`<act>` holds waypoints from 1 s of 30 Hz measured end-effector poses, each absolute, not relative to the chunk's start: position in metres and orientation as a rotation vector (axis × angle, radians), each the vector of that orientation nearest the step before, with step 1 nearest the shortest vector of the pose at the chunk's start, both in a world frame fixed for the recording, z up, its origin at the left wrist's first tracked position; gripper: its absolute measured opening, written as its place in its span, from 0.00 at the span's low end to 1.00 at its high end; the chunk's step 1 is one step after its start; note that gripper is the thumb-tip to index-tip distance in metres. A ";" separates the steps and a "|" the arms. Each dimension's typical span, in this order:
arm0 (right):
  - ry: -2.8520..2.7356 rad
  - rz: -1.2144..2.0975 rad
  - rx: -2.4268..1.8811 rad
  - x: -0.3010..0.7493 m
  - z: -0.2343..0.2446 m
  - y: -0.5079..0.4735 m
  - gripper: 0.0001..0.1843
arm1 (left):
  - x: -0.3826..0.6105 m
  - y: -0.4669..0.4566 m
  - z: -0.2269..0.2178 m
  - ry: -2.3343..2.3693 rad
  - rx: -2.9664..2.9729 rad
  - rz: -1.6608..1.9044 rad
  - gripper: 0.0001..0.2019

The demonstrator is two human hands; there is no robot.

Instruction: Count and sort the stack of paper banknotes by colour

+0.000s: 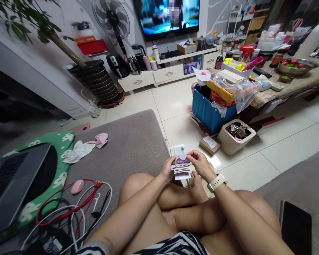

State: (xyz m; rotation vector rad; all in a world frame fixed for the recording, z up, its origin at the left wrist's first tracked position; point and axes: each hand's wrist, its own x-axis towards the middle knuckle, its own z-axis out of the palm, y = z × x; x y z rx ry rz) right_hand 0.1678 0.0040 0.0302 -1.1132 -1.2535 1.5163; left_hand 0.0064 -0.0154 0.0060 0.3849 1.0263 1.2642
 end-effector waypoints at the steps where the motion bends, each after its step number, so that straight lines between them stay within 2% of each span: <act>1: -1.252 1.519 -1.105 0.168 0.031 0.004 0.18 | 0.006 -0.015 0.006 1.028 0.379 1.260 0.17; 12: -1.367 1.496 -1.119 0.171 0.036 0.002 0.20 | 0.005 -0.016 0.003 1.024 0.373 1.250 0.18; 22: -1.290 1.580 -1.123 0.169 0.036 0.003 0.25 | 0.009 -0.015 0.007 1.015 0.389 1.249 0.16; 30: -1.261 1.489 -1.234 0.172 0.015 0.009 0.23 | 0.010 -0.016 0.008 1.046 0.381 1.257 0.15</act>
